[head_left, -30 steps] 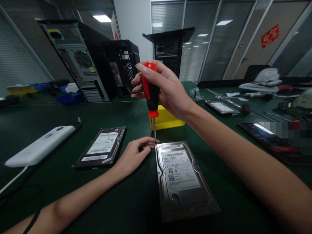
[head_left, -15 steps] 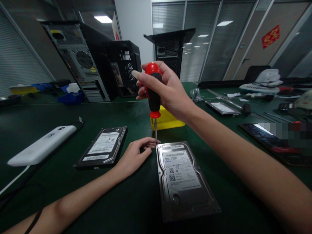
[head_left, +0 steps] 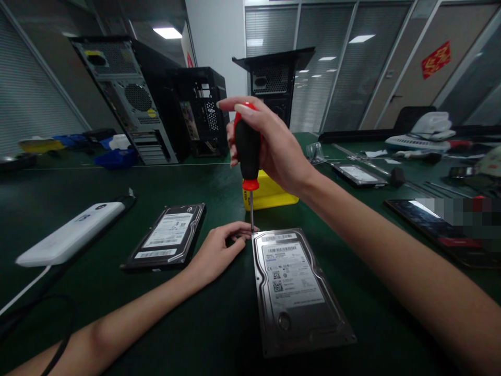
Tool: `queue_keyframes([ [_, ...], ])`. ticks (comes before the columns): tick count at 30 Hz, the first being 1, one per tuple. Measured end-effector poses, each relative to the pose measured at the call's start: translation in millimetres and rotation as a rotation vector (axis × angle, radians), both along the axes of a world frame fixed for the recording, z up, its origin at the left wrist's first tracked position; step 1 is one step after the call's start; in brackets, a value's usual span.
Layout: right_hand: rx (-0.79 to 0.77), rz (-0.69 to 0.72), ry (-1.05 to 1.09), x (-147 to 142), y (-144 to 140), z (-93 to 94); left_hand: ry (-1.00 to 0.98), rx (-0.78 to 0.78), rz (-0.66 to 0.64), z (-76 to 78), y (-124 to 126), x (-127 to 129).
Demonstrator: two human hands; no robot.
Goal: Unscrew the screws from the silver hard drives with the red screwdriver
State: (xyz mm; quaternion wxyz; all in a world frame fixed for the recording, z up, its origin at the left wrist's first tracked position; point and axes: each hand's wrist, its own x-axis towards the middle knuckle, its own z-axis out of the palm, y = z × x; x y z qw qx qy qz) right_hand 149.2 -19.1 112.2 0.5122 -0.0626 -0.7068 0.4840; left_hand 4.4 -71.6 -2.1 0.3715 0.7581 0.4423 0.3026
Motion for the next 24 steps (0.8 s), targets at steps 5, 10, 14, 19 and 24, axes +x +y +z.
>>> queue_keyframes([
  [5,-0.021,-0.027,0.023,-1.0,-2.3,0.5,-0.004,0.007,-0.005,0.5,-1.0,0.3],
  [10,0.003,-0.051,0.025,-2.1,-5.3,-1.2,0.003,0.017,-0.005,2.1,-1.5,0.4],
  [14,0.033,-0.014,0.007,-1.9,-5.1,-2.0,0.009,0.019,0.006,0.9,-1.3,-0.2],
  [19,0.007,-0.008,-0.009,-1.3,-4.0,-1.4,0.015,0.03,0.003,-0.5,-1.0,-0.4],
  [24,0.091,-0.075,-0.006,-0.4,-2.1,-2.9,0.02,0.028,0.004,0.3,-1.1,-0.3],
])
